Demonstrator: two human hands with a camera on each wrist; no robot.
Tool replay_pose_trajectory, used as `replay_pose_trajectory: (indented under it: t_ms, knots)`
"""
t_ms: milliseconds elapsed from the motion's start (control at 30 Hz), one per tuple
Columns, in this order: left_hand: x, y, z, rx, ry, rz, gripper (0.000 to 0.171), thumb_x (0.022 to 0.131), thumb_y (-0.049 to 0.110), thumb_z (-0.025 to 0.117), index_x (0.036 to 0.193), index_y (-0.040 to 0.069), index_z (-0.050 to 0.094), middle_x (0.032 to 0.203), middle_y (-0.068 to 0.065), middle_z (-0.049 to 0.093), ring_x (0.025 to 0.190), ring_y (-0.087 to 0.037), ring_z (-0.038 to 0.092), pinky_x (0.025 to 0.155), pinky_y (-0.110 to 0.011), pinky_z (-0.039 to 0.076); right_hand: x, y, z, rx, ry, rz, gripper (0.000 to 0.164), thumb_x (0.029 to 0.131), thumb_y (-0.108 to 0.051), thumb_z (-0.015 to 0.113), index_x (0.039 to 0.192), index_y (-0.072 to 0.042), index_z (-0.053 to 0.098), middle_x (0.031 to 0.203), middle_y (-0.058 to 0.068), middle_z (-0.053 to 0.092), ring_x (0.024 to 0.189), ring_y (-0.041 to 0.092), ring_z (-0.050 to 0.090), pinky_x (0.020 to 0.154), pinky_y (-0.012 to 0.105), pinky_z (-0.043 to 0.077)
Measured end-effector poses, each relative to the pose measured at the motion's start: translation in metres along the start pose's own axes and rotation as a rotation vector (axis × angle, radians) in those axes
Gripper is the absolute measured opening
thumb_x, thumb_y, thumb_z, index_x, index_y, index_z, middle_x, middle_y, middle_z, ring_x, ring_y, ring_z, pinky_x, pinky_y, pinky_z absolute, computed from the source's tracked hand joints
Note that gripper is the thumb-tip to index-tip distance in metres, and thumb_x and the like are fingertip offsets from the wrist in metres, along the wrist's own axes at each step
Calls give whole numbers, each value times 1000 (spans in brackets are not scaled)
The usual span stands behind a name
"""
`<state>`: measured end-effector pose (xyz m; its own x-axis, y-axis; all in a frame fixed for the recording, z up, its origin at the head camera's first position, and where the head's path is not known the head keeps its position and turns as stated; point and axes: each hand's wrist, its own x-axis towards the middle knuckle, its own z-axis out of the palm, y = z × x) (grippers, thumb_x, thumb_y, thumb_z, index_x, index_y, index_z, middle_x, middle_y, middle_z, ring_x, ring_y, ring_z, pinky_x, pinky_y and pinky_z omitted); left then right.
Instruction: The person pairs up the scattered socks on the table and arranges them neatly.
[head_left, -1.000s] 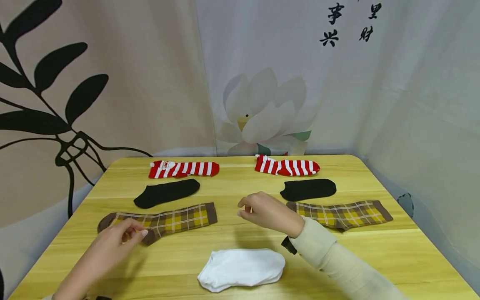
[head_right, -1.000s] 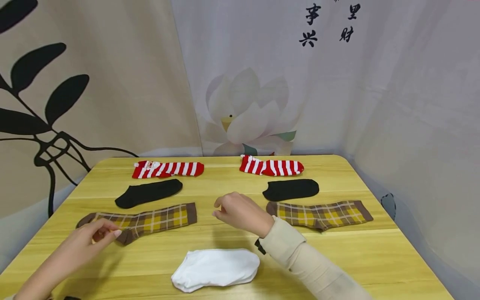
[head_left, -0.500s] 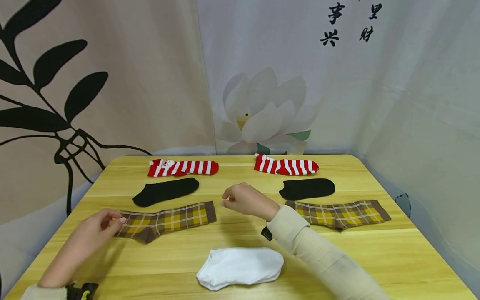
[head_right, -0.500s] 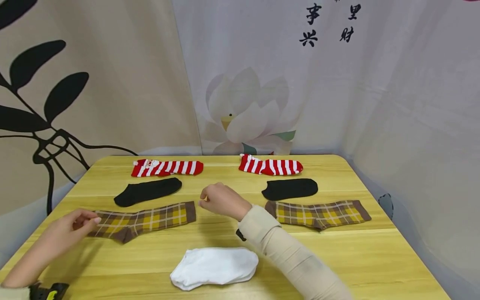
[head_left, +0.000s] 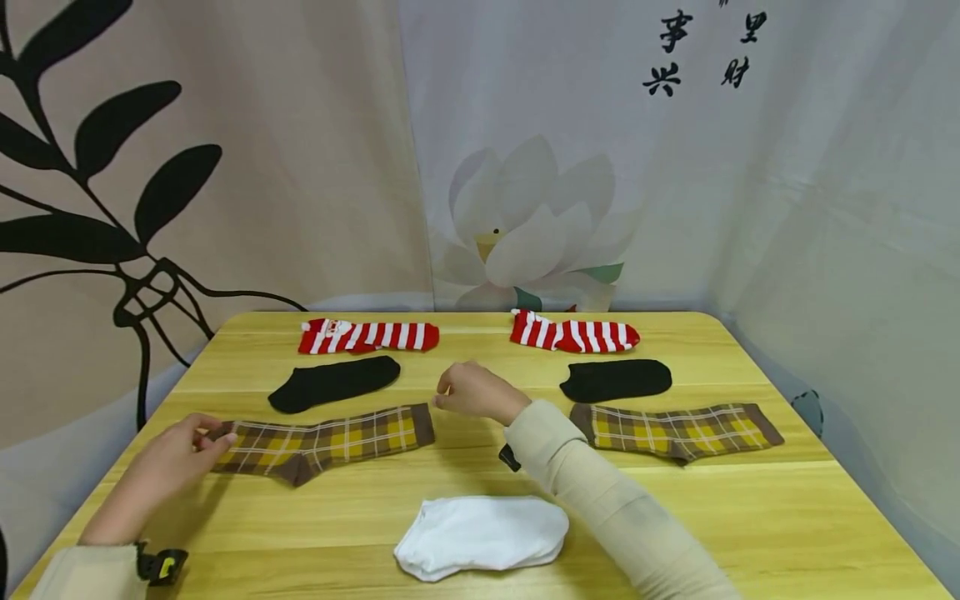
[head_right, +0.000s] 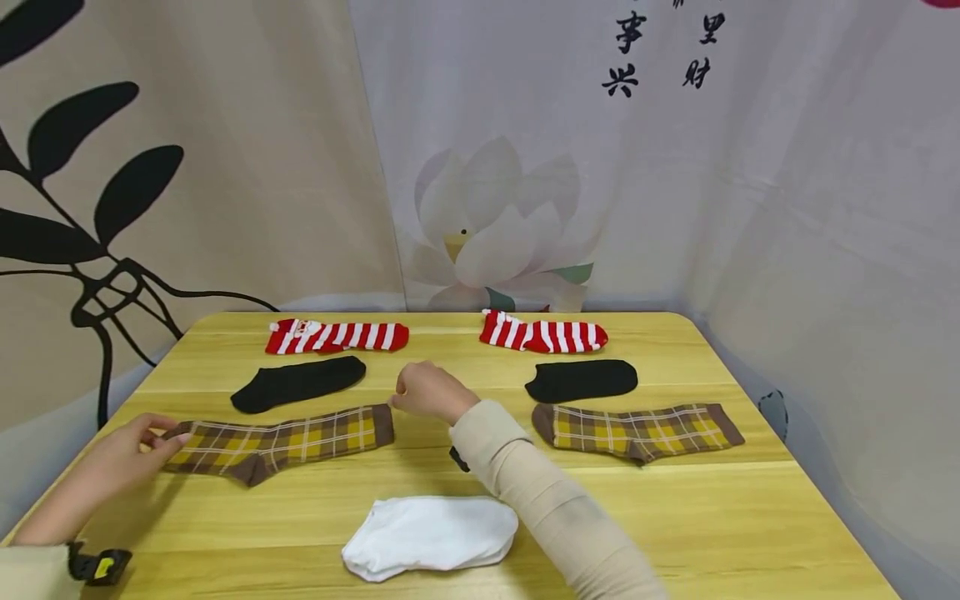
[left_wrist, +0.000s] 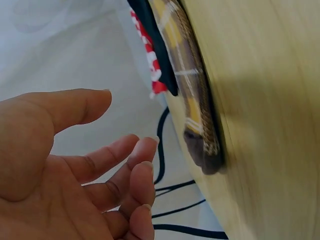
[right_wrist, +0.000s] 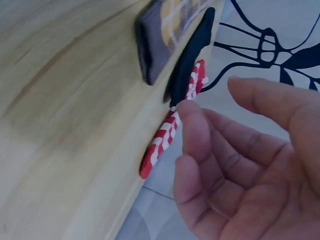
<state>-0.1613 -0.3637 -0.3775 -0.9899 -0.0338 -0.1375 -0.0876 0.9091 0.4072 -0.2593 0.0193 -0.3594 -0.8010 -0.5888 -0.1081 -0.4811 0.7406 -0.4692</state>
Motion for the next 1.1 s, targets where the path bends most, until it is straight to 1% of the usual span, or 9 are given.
replay_pose_trajectory:
  t_ms: [167, 333, 400, 433, 533, 633, 800, 1000, 1100]
  knots:
    - [8, -9, -2, 22, -65, -25, 78, 98, 50, 44, 129, -21, 36, 101, -30, 60, 81, -29, 61, 64, -42, 48, 9, 0, 9, 18, -26, 61, 22, 93, -25, 64, 101, -7, 73, 106, 5, 71, 90, 14, 64, 79, 29, 51]
    - [10, -15, -1, 51, -89, -37, 83, 97, 52, 44, 130, -23, 33, 103, -35, 57, 83, -34, 61, 65, -43, 48, 16, -2, 17, 32, -42, 83, 26, 93, -27, 64, 105, -6, 71, 113, 5, 69, 96, 15, 64, 82, 30, 51]
    - [12, -18, -1, 59, -81, -28, 80, 98, 49, 45, 128, -24, 34, 101, -34, 58, 81, -31, 60, 64, -41, 47, 19, -3, 20, 49, -46, 95, 22, 92, -28, 65, 98, -7, 71, 101, 2, 69, 86, 13, 62, 75, 27, 50]
    - [13, -19, -1, 61, -78, -24, 78, 98, 48, 46, 127, -24, 35, 99, -32, 58, 80, -29, 59, 64, -41, 46, 20, -3, 22, 60, -56, 99, 21, 92, -27, 65, 90, -7, 69, 88, 0, 67, 75, 11, 57, 68, 26, 47]
    - [16, -21, 0, 56, -78, -14, 72, 98, 43, 49, 125, -23, 38, 93, -25, 62, 73, -23, 57, 61, -37, 44, 26, -1, 27, 83, -82, 106, 29, 92, -26, 65, 69, -10, 58, 60, -4, 42, 53, 8, 33, 53, 23, 32]
    - [19, -24, 0, 55, -84, -12, 70, 98, 41, 50, 126, -23, 38, 94, -27, 62, 74, -25, 59, 64, -41, 46, 31, 2, 32, 87, -95, 99, 36, 93, -24, 64, 62, -10, 52, 54, -4, 24, 49, 9, 20, 49, 24, 25]
    - [24, -27, -1, 85, -86, -30, 68, 98, 36, 51, 127, -23, 36, 105, -37, 58, 81, -35, 62, 70, -50, 47, 37, 5, 36, 94, -52, 107, 28, 92, -23, 66, 70, -6, 61, 57, -4, 31, 52, 9, 28, 52, 23, 29]
    - [28, -31, 1, 97, -71, -82, 48, 92, 25, 62, 113, -16, 50, 96, -29, 60, 75, -28, 55, 64, -41, 43, 41, 4, 42, 104, -25, 122, 17, 90, -18, 67, 79, -6, 63, 67, -3, 47, 59, 9, 38, 57, 22, 33]
    - [29, -32, 1, 121, -73, -99, 51, 90, 27, 64, 113, -17, 51, 104, -34, 58, 81, -35, 57, 68, -47, 44, 41, 3, 45, 113, -18, 128, 16, 90, -16, 68, 79, -6, 61, 67, -2, 47, 59, 10, 38, 57, 22, 33]
